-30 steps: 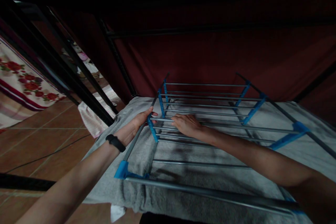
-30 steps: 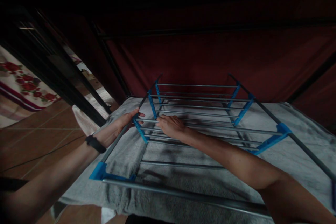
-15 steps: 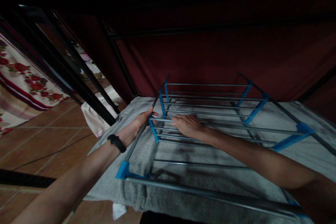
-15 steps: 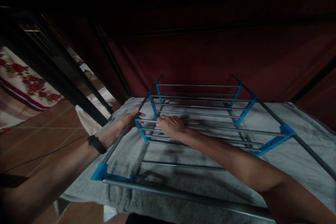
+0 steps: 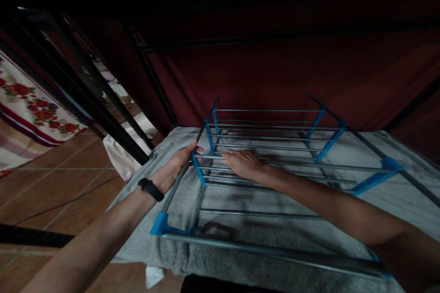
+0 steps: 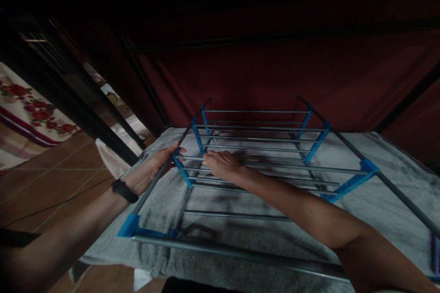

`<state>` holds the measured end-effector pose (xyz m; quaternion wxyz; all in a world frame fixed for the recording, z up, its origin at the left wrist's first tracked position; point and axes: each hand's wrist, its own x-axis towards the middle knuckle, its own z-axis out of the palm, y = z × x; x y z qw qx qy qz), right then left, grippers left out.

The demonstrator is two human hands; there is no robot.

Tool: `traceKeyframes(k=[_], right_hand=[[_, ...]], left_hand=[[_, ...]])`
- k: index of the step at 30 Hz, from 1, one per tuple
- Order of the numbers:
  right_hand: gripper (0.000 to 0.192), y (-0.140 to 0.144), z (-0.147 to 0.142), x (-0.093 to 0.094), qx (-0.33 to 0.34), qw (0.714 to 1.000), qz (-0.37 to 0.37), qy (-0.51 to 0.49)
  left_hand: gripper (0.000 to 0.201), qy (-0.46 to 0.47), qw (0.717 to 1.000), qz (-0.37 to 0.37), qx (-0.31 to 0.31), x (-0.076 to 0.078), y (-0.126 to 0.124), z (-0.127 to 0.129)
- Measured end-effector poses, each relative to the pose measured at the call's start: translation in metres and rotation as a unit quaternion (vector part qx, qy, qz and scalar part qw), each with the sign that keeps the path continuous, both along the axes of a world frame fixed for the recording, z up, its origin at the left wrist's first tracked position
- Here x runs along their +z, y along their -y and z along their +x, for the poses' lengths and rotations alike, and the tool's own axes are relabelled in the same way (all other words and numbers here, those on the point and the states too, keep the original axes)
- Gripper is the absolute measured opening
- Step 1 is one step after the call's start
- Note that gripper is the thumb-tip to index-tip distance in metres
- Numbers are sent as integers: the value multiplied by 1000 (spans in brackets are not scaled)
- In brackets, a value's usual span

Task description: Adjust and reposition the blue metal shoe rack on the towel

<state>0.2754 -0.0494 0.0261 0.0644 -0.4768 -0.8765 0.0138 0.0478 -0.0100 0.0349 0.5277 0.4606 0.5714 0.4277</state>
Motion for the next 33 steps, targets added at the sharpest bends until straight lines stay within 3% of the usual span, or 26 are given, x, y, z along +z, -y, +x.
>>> traceKeyframes(k=[6, 19, 33], right_hand=[[33, 0, 0, -2, 3, 1000, 8, 5], [30, 0, 0, -4, -19, 999, -10, -25], [33, -5, 0, 5, -29, 995, -83, -38]], left_hand=[[34, 20, 999, -42, -12, 4, 5, 1], [35, -13, 1000, 1, 4, 3, 7, 6], [32, -10, 999, -40, -23, 4, 9, 7]])
